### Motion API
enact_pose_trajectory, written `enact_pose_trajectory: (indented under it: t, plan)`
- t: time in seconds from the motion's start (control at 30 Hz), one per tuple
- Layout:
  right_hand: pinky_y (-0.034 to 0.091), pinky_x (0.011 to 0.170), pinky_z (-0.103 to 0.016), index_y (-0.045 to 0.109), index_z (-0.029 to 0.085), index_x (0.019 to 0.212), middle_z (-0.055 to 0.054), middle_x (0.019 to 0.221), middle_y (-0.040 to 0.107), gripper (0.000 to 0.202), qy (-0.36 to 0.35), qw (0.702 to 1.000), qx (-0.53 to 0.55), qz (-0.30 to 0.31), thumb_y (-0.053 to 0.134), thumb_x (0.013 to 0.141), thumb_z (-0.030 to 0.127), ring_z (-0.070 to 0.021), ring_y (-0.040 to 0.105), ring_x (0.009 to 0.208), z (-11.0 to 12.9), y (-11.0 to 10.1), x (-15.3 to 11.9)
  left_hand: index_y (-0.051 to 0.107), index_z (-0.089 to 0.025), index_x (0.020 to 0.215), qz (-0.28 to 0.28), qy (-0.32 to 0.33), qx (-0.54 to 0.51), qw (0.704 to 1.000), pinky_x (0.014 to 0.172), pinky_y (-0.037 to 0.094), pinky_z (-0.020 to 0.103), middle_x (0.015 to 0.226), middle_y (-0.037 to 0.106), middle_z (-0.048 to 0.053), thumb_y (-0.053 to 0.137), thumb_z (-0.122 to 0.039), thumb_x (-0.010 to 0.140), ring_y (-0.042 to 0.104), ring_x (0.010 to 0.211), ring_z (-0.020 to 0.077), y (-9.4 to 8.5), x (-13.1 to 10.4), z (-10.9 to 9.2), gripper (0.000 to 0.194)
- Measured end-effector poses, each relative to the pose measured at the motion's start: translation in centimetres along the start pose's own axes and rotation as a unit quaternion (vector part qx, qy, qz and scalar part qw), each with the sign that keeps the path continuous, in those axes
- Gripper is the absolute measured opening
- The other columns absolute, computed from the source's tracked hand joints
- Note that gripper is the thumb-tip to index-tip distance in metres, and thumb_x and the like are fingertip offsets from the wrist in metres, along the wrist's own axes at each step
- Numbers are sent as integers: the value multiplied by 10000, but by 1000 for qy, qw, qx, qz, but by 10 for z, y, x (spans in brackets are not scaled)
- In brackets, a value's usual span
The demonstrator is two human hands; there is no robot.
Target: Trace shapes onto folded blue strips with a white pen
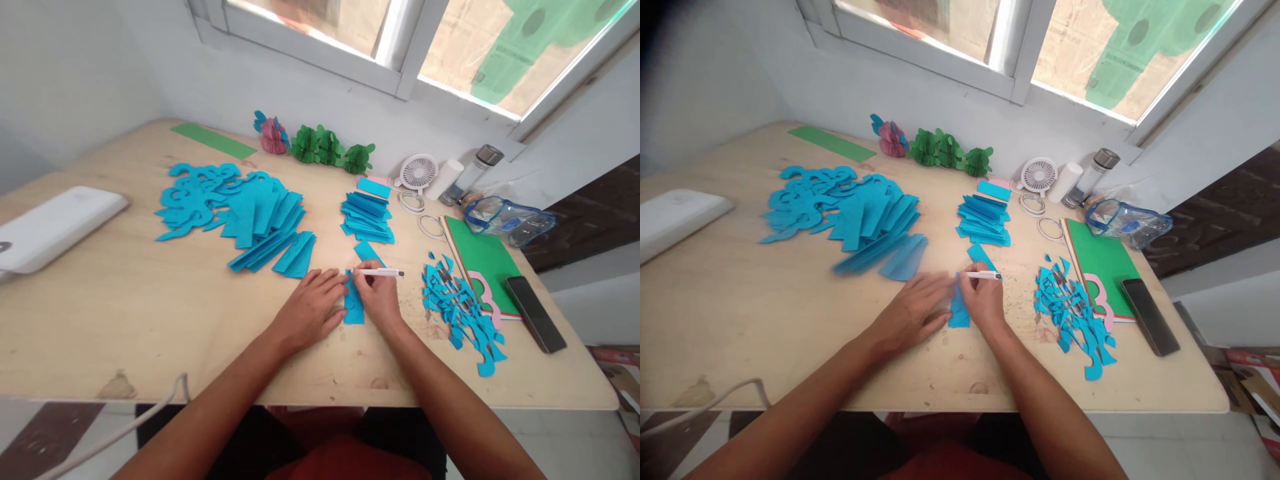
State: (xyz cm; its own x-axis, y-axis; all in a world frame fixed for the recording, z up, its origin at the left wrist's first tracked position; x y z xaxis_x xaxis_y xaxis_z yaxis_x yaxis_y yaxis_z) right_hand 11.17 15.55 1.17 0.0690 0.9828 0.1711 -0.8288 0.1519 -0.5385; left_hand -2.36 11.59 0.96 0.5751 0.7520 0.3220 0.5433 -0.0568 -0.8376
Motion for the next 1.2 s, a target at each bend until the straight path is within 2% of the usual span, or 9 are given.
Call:
enact_pose_trajectory:
  t: [0.7, 1.2]
  plan:
    - [388, 547, -250, 609, 204, 761, 33, 591, 593, 152, -4, 1000, -28, -6, 548, 825, 327, -138, 540, 530, -5, -13, -13, 607, -178, 1204, -6, 9, 11, 1000, 1085, 367, 492, 1330, 622, 110, 537, -238, 878, 495, 1298, 287, -1, 1, -2, 339]
    - [405, 544, -249, 618, 208, 785, 28, 614, 620, 176, 8, 1000, -19, -7, 537, 822, 360, -143, 556, 534, -11, -11, -14, 625, -197, 1232, -2, 21, 35, 999, 1072, 379, 490, 1338, 617, 104, 513, -250, 893, 504, 1288, 287, 1, 1, -4, 361]
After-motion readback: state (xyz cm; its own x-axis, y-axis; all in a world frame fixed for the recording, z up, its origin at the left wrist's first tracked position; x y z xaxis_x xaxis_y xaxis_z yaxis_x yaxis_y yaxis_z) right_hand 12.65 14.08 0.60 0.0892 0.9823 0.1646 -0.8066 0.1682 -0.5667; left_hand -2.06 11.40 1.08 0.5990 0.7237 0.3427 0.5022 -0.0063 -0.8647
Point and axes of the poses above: each hand's wrist, its own x-axis towards the middle knuckle, its own y-axis out of the palm, z = x × y, the point moved 7 cm from there along x, towards the middle knuckle
